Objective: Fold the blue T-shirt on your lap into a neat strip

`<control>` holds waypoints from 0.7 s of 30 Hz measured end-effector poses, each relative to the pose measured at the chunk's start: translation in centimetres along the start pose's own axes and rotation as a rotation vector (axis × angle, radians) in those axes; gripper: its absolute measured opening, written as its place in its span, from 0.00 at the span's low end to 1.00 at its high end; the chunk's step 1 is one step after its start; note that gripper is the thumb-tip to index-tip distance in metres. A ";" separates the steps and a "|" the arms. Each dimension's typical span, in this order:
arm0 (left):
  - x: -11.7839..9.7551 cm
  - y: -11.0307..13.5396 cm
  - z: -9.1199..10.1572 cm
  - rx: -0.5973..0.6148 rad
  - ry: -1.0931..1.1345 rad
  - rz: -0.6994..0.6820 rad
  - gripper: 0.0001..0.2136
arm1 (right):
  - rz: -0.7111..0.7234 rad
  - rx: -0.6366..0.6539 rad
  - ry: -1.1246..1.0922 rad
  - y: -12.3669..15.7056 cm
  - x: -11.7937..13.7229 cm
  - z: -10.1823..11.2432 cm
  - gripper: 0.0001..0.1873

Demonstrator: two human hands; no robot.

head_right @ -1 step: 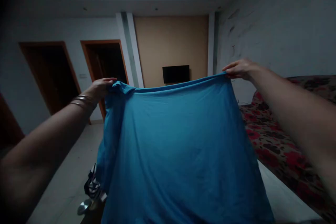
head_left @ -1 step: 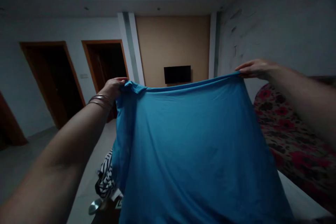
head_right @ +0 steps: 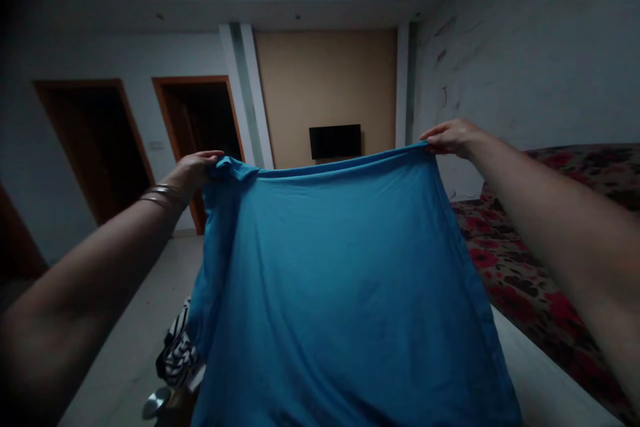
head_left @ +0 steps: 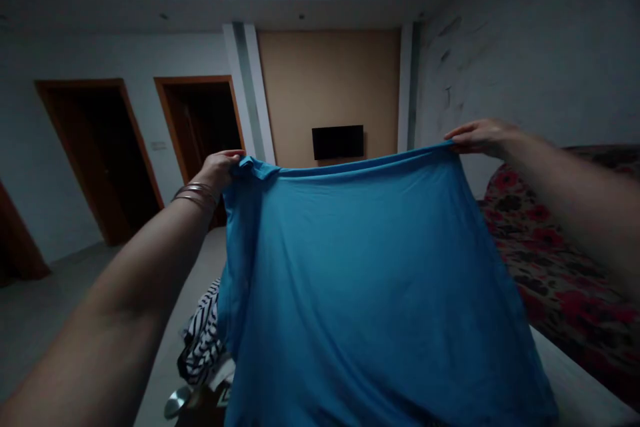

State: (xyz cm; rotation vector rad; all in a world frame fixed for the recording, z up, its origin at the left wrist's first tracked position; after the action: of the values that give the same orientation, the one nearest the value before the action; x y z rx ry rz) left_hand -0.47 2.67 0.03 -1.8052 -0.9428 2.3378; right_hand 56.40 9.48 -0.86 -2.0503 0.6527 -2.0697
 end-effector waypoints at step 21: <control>3.0 6.3 0.6 -0.152 -0.028 -0.202 0.21 | -0.050 -0.104 -0.109 0.2 -16.6 0.1 0.10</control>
State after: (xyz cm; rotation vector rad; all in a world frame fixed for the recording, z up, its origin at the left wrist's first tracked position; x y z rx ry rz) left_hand 0.07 -1.60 -5.56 -1.6400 -1.2739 2.2288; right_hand 57.30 16.04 -16.12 -2.2398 0.7122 -1.9725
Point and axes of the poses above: each hand's wrist, its own y-axis away from the middle knuckle, its own z-axis out of the back of the hand, x = y × z, the point moved 1 cm from there along -y, towards the middle knuckle, and after that the axes turned 3 degrees about -y, right-handed, at the moved point
